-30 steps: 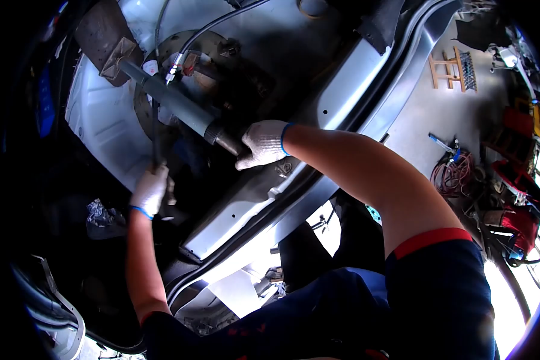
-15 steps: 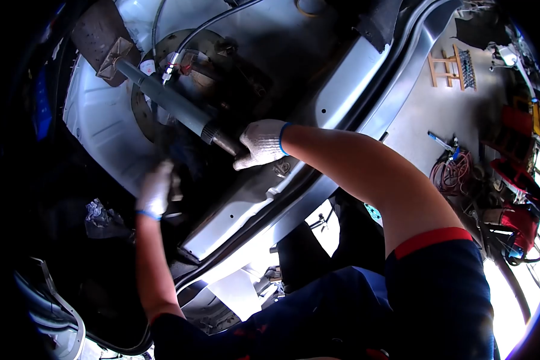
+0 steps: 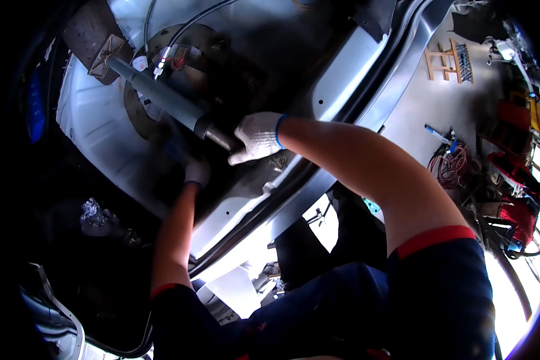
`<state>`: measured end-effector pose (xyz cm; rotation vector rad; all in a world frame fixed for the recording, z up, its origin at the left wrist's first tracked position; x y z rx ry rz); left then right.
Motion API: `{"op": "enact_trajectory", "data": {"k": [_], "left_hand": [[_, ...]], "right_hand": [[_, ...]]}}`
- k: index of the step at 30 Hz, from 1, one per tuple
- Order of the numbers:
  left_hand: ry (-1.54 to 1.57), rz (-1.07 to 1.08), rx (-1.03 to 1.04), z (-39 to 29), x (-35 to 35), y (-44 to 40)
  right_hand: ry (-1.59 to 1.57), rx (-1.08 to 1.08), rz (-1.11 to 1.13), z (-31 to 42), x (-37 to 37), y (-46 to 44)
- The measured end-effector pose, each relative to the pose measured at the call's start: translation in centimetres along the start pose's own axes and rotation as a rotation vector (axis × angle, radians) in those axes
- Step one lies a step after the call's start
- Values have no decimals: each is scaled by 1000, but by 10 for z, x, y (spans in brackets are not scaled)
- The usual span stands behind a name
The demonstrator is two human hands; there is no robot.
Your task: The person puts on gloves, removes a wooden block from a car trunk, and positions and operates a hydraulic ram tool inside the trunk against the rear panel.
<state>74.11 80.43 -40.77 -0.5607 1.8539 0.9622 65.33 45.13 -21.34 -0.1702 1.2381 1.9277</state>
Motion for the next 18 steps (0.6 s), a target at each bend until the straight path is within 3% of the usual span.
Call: {"op": "enact_trajectory", "data": {"k": [1,3,5,6,7,9,10,12,13,16,18], "left_hand": [[-88,103,131,30,-10,0],[297,244,-149,-15,-100,-7],[873,245,-447,-35,-208,-5],[1128,294,-519,-32,-258,-12],[1191,352,-545,-33,-289,-18],[898,250,-585,-58,-277,-14],[895,162,-435,-75,-253,-2],[968,112,-354,-62,-192,3],[758,146,-303,-46,-158,3],[-17,198,146,-14,-34,-7],[-130,210,17,-17,2,-14]], "right_hand": [[-18,22,51,0,-2,0],[-43,-3,-11,1,0,2],[-57,10,-8,0,1,1],[-31,15,-1,0,2,-2],[-1,21,4,-2,4,-4],[-15,7,-14,1,4,-2],[-27,-4,-30,0,3,0],[-37,7,-18,-2,0,1],[-45,3,-2,0,0,2],[-37,21,10,0,-1,1],[-29,14,15,0,-1,3]]}}
Point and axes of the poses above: each hand's wrist, its own y-axis away from the middle knuckle, its own x-axis out of the palm, z = x × y, the point moved 1 cm from there along -y, towards the middle knuckle, and after that the axes turned 12 degrees about x, right-handed, at the moved point
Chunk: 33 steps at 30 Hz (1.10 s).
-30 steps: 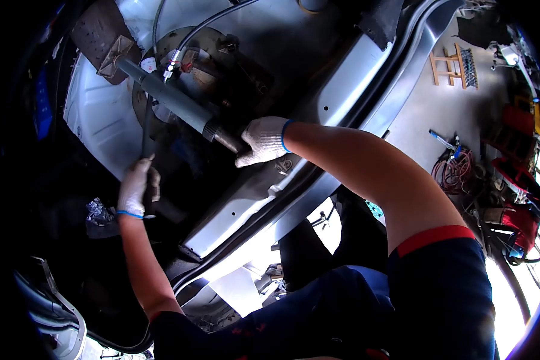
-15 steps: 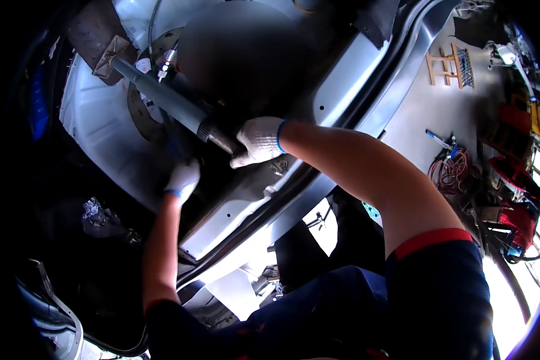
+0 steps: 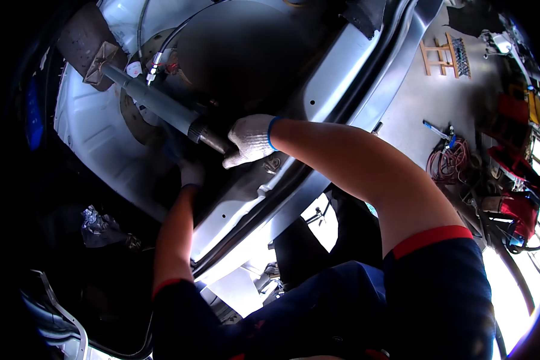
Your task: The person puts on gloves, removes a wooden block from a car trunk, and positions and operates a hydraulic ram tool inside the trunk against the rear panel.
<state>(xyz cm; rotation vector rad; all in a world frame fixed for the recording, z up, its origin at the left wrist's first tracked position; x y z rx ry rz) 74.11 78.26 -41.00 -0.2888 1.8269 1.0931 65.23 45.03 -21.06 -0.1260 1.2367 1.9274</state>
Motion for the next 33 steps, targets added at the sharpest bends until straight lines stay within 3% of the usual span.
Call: {"op": "enact_trajectory", "data": {"k": [2,3,4,6,7,9,10,11,12,14,15,17,19,21,22,24,28,31,33], "left_hand": [[262,-305,-157,-3,17,-17],[362,-34,-208,11,6,-19],[252,40,-132,20,-2,-14],[307,80,-95,-10,-100,27],[497,76,-142,-19,-154,47],[1381,-9,-345,-2,-234,76],[1740,-23,-326,9,-282,83],[1869,-61,-402,12,-318,87],[1920,100,-275,23,-313,77],[1707,118,-138,28,-279,73],[1446,21,-143,-1,-265,69],[1490,-34,-292,-27,-265,62],[1484,21,-252,-30,-258,52],[1195,-57,-158,-18,-211,42],[870,-143,-34,-10,-174,39],[518,-221,-5,10,-82,27],[505,-302,-172,5,7,-11],[412,-431,-57,29,46,-22],[490,-172,-100,24,-7,-5]], "right_hand": [[11,-12,-23,-5,-3,0],[2,-45,-29,-2,2,0],[23,-31,-14,-2,4,-3],[4,-20,-15,-2,0,-1],[-11,-10,-13,0,3,-2],[15,-10,18,1,1,-3],[25,-7,1,1,-1,-3],[28,-9,-7,2,0,-3],[71,4,39,1,1,-7],[76,-23,39,3,-1,-7],[66,-23,26,4,-2,-5],[96,-22,-20,1,3,-8],[68,29,88,7,-7,-4],[120,3,21,5,-1,-7],[95,2,16,3,2,-8],[89,10,50,4,1,-7],[97,18,34,4,-3,-6],[95,34,66,6,-5,-3],[109,27,50,5,-2,-5]]}}
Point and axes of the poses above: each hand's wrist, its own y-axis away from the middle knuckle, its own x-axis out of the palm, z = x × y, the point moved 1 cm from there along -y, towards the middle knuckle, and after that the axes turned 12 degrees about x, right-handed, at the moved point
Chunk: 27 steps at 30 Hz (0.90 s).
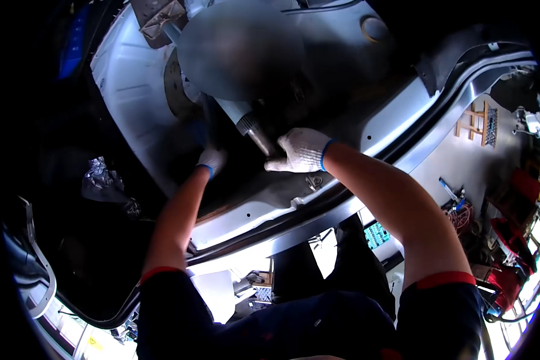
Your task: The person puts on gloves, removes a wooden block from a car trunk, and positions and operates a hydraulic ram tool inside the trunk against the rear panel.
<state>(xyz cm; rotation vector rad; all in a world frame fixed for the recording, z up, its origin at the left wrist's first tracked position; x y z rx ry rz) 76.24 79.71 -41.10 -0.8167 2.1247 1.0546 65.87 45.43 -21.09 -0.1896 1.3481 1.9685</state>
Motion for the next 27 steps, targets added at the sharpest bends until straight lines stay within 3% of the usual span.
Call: {"op": "enact_trajectory", "data": {"k": [2,4,5,6,8,10,14,18,20,23,27], "left_hand": [[312,200,-224,-74,-83,20],[592,146,-432,-128,-175,31],[887,35,-400,-159,-222,36],[1211,171,-451,-141,-265,23],[1158,110,-422,-161,-294,9],[617,128,-295,-164,-260,13],[732,54,-384,-170,-244,14],[566,69,-316,-145,-204,25],[324,63,-247,-134,-165,36],[-158,-138,67,-45,-57,21],[-89,-191,-192,-46,21,1]], "right_hand": [[-8,-12,-16,1,-3,5],[-28,-16,-25,1,-3,2],[-15,-16,-30,-2,2,-1],[-4,-19,-32,-3,5,-3],[-4,10,14,1,0,-1],[1,-10,-34,-2,5,-2],[-19,7,9,-3,5,-6],[-9,-21,-54,-5,9,-7],[-3,-11,-24,0,3,-3],[-16,9,8,-2,-1,-2],[-5,13,-10,-4,0,-3]]}}
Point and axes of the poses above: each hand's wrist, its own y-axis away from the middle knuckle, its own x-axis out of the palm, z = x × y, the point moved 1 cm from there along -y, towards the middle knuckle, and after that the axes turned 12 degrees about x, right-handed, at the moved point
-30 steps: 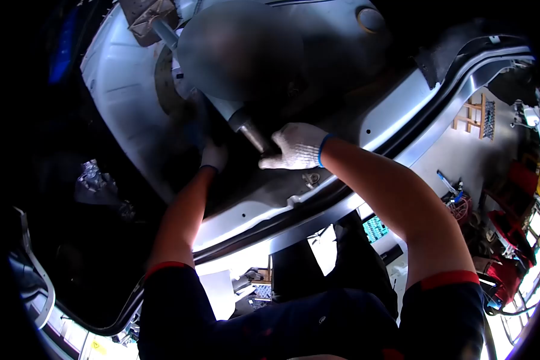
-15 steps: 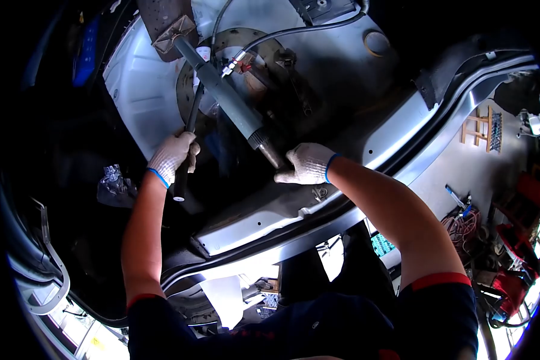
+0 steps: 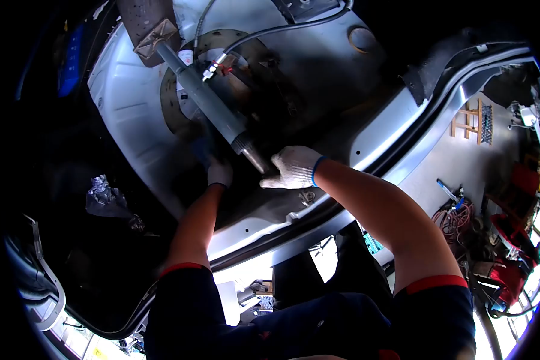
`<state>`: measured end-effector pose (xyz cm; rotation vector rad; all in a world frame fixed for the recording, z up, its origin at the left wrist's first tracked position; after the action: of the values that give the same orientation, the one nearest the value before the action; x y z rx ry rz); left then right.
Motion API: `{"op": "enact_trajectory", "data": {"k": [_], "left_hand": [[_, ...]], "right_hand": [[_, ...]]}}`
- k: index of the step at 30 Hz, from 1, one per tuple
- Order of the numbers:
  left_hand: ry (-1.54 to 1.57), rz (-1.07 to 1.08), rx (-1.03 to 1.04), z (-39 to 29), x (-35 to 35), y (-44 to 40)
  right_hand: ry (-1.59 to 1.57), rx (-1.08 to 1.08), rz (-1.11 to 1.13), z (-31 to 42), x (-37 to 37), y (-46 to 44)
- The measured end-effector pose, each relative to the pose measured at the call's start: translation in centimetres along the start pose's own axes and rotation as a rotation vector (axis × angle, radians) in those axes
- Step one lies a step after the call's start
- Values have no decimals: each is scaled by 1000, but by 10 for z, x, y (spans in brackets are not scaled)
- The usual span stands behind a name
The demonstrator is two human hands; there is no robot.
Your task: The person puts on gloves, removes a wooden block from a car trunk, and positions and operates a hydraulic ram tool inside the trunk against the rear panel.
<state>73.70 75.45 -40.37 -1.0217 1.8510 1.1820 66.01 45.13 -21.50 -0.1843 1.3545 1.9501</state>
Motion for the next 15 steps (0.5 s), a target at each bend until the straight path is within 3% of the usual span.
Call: {"op": "enact_trajectory", "data": {"k": [1,3,4,6,10,11,13,15], "left_hand": [[-1,9,-10,19,26,-5],[-111,97,166,95,48,-34],[-127,242,232,128,40,-49],[-12,416,53,16,-106,-22],[613,414,-302,-77,-305,-36],[740,423,-334,-83,-325,-48],[455,441,-185,-80,-279,-34],[428,358,-186,-89,-260,-19]], "right_hand": [[11,-28,-26,1,5,1],[-45,-17,19,0,5,1],[-17,-30,-7,0,7,0],[4,-46,-27,-1,8,2],[13,-24,17,2,0,5],[15,-13,32,4,-3,7],[3,-9,22,2,0,5],[18,-24,2,2,0,6]]}}
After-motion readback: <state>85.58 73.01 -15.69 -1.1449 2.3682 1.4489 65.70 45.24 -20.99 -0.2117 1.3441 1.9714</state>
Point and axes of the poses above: each hand's wrist, its own y-axis away from the middle knuckle, its own x-axis out of the palm, z = x × y, the point moved 1 cm from there along -y, towards the middle knuckle, and after that the axes turned 12 degrees about x, right-handed, at the moved point
